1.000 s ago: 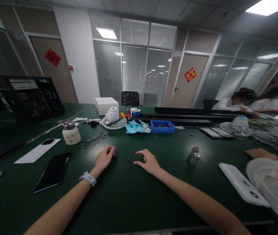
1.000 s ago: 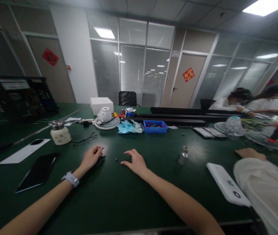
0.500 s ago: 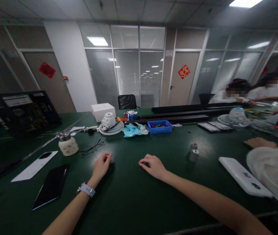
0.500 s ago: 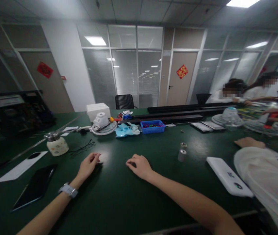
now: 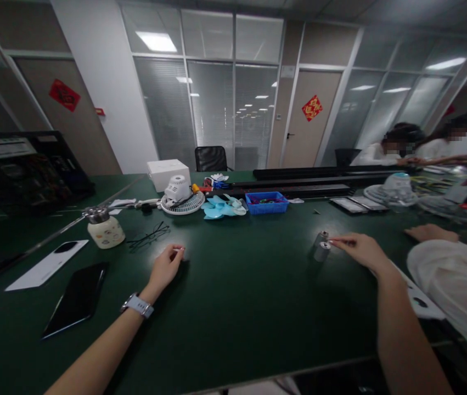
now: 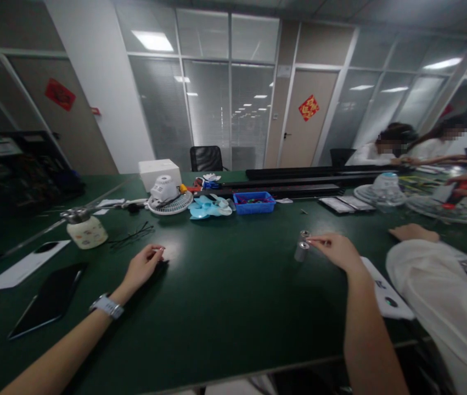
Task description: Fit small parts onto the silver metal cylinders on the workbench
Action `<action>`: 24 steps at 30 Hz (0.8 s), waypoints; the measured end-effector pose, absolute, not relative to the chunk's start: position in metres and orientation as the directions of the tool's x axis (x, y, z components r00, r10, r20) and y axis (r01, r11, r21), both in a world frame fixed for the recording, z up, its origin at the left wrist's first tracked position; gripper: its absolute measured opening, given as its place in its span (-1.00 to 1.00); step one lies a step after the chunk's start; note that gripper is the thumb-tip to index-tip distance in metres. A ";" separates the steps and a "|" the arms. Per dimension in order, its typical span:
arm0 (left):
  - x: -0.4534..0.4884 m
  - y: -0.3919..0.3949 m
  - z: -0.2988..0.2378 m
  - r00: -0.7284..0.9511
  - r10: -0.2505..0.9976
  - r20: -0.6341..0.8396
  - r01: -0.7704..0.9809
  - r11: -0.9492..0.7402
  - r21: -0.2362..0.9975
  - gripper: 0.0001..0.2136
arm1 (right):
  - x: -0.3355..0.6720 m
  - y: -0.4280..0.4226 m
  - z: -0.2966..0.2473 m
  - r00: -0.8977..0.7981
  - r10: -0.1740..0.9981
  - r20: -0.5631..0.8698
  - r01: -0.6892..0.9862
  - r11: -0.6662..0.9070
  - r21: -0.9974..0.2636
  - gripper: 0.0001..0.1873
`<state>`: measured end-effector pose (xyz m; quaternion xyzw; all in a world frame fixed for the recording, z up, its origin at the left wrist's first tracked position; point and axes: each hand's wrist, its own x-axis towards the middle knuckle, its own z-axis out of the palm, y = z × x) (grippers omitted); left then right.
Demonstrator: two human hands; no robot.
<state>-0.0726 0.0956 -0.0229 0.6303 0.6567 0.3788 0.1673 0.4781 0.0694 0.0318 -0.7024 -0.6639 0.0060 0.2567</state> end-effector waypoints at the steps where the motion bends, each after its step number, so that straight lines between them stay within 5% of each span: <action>1: -0.073 0.096 -0.023 -0.149 0.954 0.261 0.702 -0.084 0.707 -0.63 | 0.477 0.071 0.030 0.091 0.950 0.298 0.926 0.029 -0.376 -0.61; 7: -0.073 0.096 -0.023 -0.132 0.958 0.255 0.712 -0.087 0.697 -0.63 | 0.470 0.073 0.029 0.072 0.940 0.333 0.921 0.065 -0.383 -0.61; 12: -0.072 0.095 -0.022 -0.141 0.955 0.261 0.712 -0.085 0.697 -0.65 | 0.468 0.072 0.029 0.054 0.972 0.229 0.905 0.049 -0.423 -0.63; 17: -0.070 0.093 -0.019 -0.151 0.953 0.263 0.713 -0.079 0.696 -0.65 | 0.471 0.076 0.025 0.108 0.945 0.308 0.923 0.019 -0.384 -0.50; 24: -0.070 0.093 -0.020 -0.139 0.955 0.264 0.709 -0.090 0.699 -0.66 | 0.487 0.096 0.009 0.254 0.909 0.330 0.847 -0.045 -0.529 -0.49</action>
